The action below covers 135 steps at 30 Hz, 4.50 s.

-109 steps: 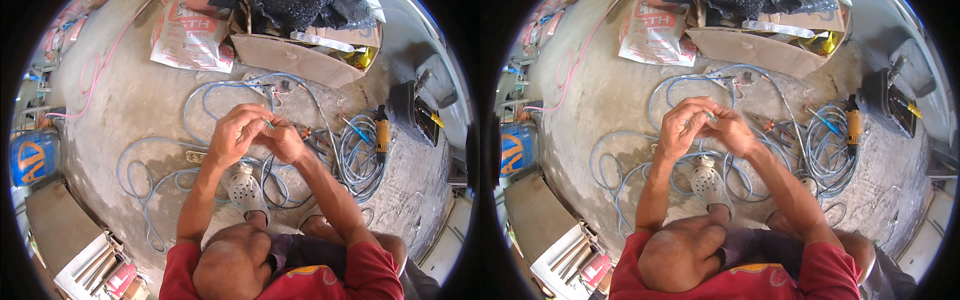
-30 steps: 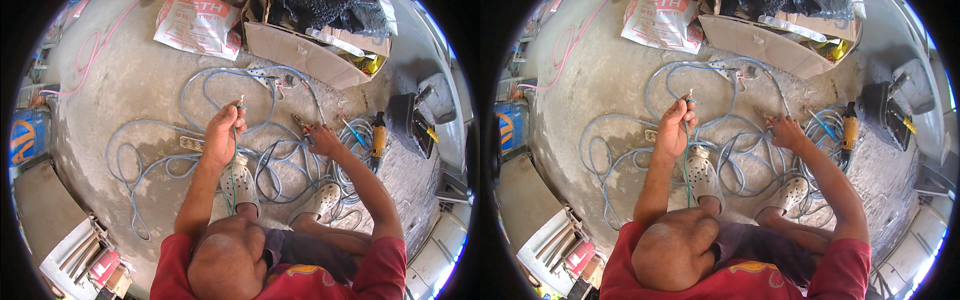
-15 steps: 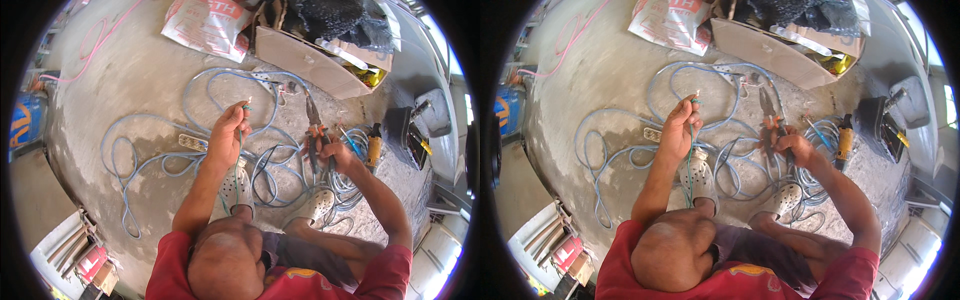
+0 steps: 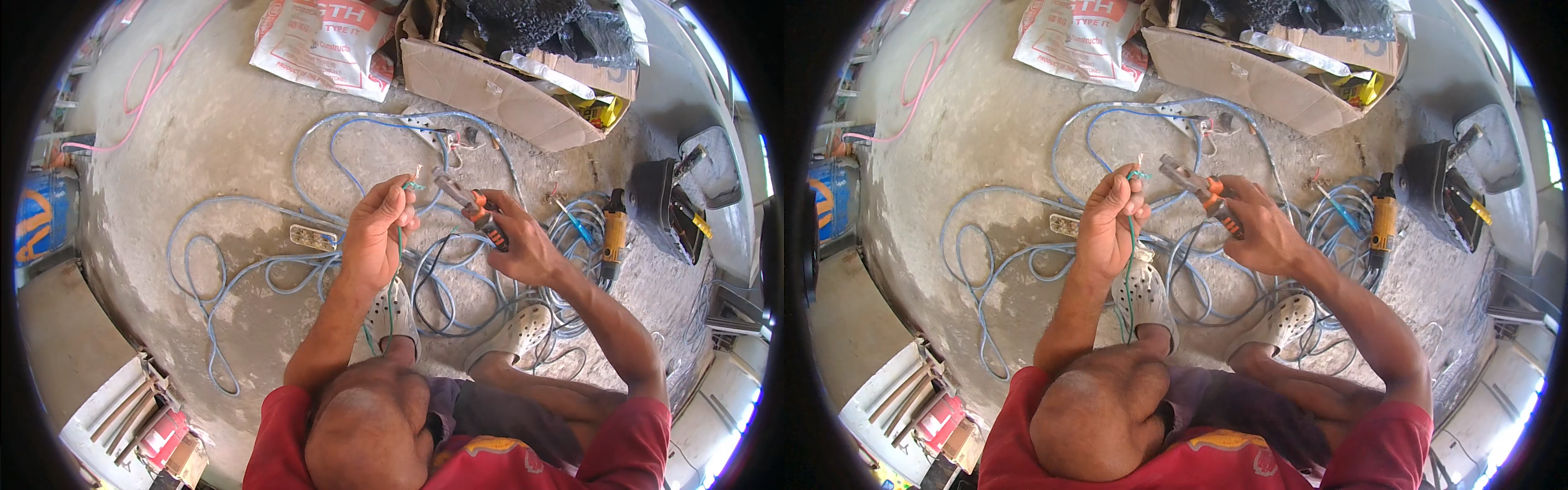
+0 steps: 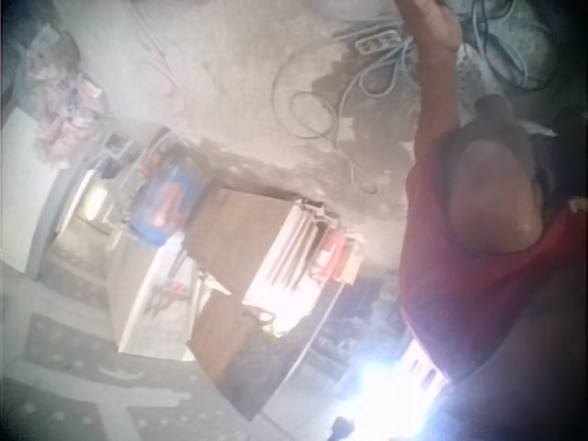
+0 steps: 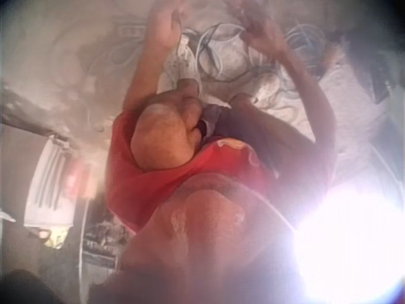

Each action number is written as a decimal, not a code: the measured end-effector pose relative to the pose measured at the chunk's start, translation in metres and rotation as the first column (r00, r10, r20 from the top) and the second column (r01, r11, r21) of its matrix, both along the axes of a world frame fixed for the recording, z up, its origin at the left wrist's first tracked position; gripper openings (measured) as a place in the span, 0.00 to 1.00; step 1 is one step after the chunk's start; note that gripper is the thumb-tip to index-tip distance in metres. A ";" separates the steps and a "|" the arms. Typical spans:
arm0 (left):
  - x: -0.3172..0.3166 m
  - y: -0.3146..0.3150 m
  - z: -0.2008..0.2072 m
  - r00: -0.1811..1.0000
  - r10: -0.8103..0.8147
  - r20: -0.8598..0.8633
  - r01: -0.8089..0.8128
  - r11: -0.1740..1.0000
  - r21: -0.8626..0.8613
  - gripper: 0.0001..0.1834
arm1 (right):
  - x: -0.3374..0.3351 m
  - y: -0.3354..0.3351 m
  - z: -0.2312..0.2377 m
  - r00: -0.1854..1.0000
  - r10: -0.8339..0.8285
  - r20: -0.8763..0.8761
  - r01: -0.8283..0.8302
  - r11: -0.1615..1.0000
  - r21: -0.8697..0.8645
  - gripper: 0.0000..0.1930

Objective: The person sits on the floor and uses a screwdriver to adjust terminals on a small electrical component. They then use pliers to strip the insulation from a green wire and twist the exposed strands.

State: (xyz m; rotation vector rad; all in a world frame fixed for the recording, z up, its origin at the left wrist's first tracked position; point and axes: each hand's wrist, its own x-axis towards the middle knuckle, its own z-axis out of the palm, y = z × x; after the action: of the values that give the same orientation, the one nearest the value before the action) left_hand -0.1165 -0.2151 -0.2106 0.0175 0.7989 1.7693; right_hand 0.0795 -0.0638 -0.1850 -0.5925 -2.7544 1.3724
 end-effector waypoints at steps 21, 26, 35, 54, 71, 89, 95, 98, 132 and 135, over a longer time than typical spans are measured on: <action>0.014 0.002 0.003 0.990 0.089 -0.114 -0.098 0.992 -0.075 0.12 | -0.009 -0.013 0.005 0.996 -0.005 -0.086 0.012 0.996 0.083 0.21; 0.010 -0.001 0.013 0.997 0.001 -0.081 -0.007 0.997 -0.072 0.09 | -0.003 -0.015 0.009 1.000 -0.012 -0.027 0.014 0.997 0.077 0.14; 0.035 -0.020 0.042 0.632 -0.441 -0.637 0.287 0.897 -0.336 0.11 | 0.056 -0.015 0.045 0.993 0.062 -0.104 -0.034 0.966 0.257 0.15; 0.034 -0.045 0.079 0.286 -0.845 -0.453 0.739 0.495 -0.457 0.10 | 0.114 0.004 0.022 0.920 0.354 -0.165 -0.201 0.791 0.578 0.06; -0.008 -0.011 0.036 0.723 -0.594 -0.353 0.478 0.799 -0.365 0.14 | 0.104 0.032 0.004 0.986 0.115 0.122 -0.091 0.978 -0.190 0.23; 0.023 0.015 0.017 0.561 -0.172 -0.810 0.098 0.985 -0.142 0.07 | -0.024 -0.009 0.018 0.967 -0.250 -0.054 0.178 0.807 -0.563 0.13; -0.015 0.021 0.055 0.629 -0.227 -0.743 0.118 0.973 -0.198 0.08 | -0.074 -0.048 0.007 0.845 -0.497 -0.197 0.076 0.477 -0.876 0.11; -0.033 0.014 0.054 0.467 -0.229 -0.854 0.106 0.973 -0.203 0.08 | -0.082 -0.051 0.017 0.845 -0.521 -0.121 0.195 0.512 -0.837 0.10; -0.008 0.024 0.043 0.611 -0.005 -0.791 -0.136 0.984 -0.112 0.03 | -0.076 -0.045 0.002 0.838 -0.545 -0.031 0.221 0.390 -0.894 0.13; -0.016 0.021 0.043 0.588 -0.077 -0.805 -0.094 0.982 -0.162 0.04 | -0.077 -0.044 0.006 0.861 -0.508 -0.027 0.214 0.410 -0.886 0.14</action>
State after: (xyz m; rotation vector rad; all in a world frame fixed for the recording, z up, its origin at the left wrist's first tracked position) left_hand -0.1325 -0.1941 -0.1675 0.7615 1.6319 1.6473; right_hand 0.0030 -0.1083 -0.1794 -0.8274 -1.3532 2.3936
